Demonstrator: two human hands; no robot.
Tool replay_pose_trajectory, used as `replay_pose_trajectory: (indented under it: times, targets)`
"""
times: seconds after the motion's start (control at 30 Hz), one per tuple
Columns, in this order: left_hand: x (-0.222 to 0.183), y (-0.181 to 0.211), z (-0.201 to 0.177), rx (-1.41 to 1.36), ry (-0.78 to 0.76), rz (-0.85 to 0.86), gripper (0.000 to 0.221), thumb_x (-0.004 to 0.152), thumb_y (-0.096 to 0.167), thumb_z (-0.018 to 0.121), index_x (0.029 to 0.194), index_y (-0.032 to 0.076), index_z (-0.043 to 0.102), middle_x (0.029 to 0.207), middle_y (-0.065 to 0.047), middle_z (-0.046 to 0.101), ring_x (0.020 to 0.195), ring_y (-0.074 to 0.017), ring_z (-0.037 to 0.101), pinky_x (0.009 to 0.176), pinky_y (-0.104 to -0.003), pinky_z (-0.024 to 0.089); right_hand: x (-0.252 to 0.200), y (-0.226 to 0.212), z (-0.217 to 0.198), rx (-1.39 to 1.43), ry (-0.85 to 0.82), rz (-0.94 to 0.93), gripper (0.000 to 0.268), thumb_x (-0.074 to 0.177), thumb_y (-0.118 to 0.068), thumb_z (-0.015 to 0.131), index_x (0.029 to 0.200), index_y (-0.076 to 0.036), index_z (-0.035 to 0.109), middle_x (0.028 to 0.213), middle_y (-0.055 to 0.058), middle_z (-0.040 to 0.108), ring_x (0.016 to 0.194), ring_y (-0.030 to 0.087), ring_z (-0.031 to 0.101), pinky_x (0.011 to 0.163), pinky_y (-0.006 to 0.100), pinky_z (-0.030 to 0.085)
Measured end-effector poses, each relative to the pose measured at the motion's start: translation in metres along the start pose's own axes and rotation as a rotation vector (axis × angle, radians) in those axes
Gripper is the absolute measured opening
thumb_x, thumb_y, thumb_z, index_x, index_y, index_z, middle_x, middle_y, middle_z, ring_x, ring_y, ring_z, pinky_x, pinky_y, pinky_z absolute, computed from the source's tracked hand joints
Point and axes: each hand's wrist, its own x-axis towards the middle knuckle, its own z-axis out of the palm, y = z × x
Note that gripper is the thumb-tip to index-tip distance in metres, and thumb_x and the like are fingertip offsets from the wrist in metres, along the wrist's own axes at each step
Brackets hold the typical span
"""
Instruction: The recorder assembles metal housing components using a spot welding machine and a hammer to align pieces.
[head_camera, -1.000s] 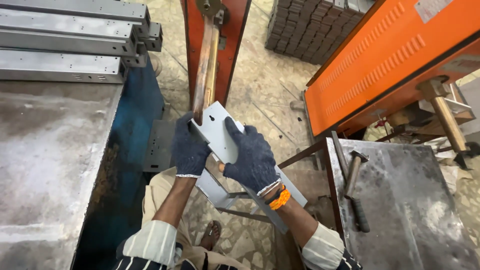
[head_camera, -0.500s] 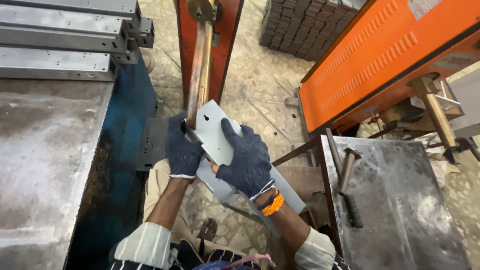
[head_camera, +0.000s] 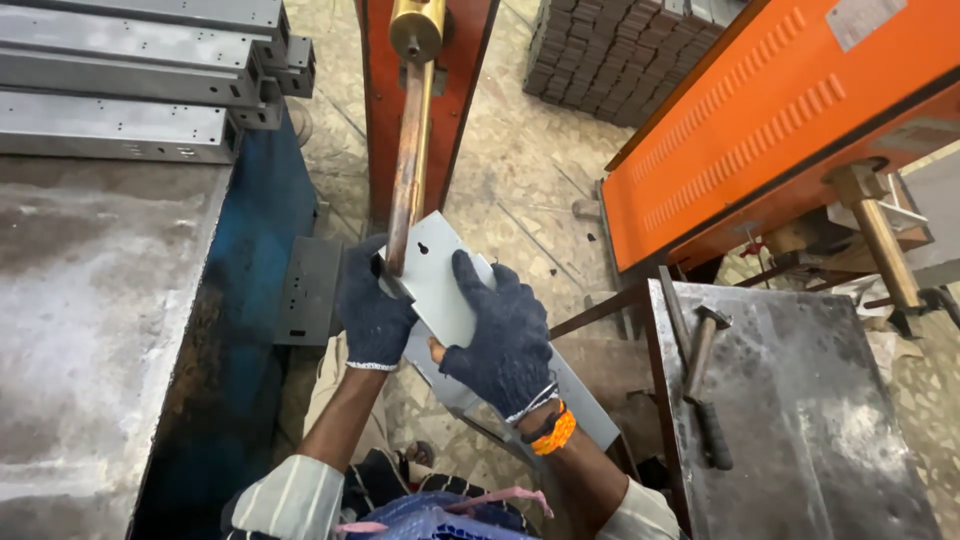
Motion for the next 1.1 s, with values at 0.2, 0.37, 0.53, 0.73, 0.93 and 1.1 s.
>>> replay_pose_trajectory:
  times: [0.2,0.37,0.53,0.73,0.93,1.1]
  targets:
    - [-0.004,0.001,0.003,0.028,0.020,-0.004,0.063,0.073,0.023,0.092,0.125,0.009,0.060,0.112,-0.010,0.067,0.103,-0.0248,0.068,0.090,-0.037,0.053,0.002,-0.001,0.001,-0.016,0.004,0.000,0.102,0.058,-0.046,0.087,0.148,-0.015,0.052,0.133,0.031,0.056,0.112,0.045,0.059,0.095,0.052,0.048]
    - [0.000,0.001,0.001,0.017,0.026,0.029,0.061,0.077,0.024,0.091,0.126,0.011,0.058,0.113,-0.010,0.067,0.103,-0.0238,0.068,0.090,-0.037,0.053,0.001,0.001,0.005,-0.007,0.026,-0.024,0.102,0.054,-0.045,0.088,0.146,-0.015,0.054,0.132,0.032,0.056,0.112,0.046,0.059,0.094,0.052,0.048]
    - [0.002,0.001,0.000,0.058,0.005,0.040,0.063,0.074,0.026,0.092,0.124,0.011,0.057,0.110,-0.011,0.067,0.100,-0.0250,0.067,0.087,-0.038,0.053,0.002,-0.002,0.001,-0.014,-0.017,-0.004,0.102,0.056,-0.045,0.087,0.146,-0.013,0.053,0.129,0.033,0.056,0.110,0.047,0.060,0.093,0.052,0.050]
    - [0.000,-0.005,0.001,0.055,-0.012,0.008,0.062,0.075,0.025,0.090,0.125,0.010,0.057,0.111,-0.011,0.067,0.100,-0.0254,0.068,0.086,-0.038,0.053,0.001,0.002,0.007,-0.011,0.046,-0.018,0.100,0.056,-0.046,0.088,0.145,-0.013,0.055,0.129,0.033,0.056,0.112,0.047,0.060,0.092,0.052,0.050]
    - [0.000,-0.005,0.004,0.023,0.000,-0.023,0.061,0.075,0.022,0.090,0.124,0.010,0.057,0.110,-0.010,0.068,0.101,-0.0243,0.069,0.087,-0.037,0.053,0.000,0.000,0.004,0.005,0.036,0.021,0.100,0.054,-0.045,0.088,0.144,-0.015,0.057,0.130,0.032,0.057,0.112,0.046,0.061,0.094,0.052,0.049]
    - [-0.003,-0.008,0.005,-0.003,0.010,-0.009,0.061,0.074,0.019,0.090,0.126,0.011,0.058,0.114,-0.009,0.067,0.105,-0.0239,0.069,0.091,-0.036,0.054,-0.001,0.003,0.002,0.029,0.047,-0.020,0.102,0.055,-0.045,0.087,0.147,-0.015,0.055,0.131,0.034,0.056,0.114,0.047,0.060,0.097,0.052,0.048]
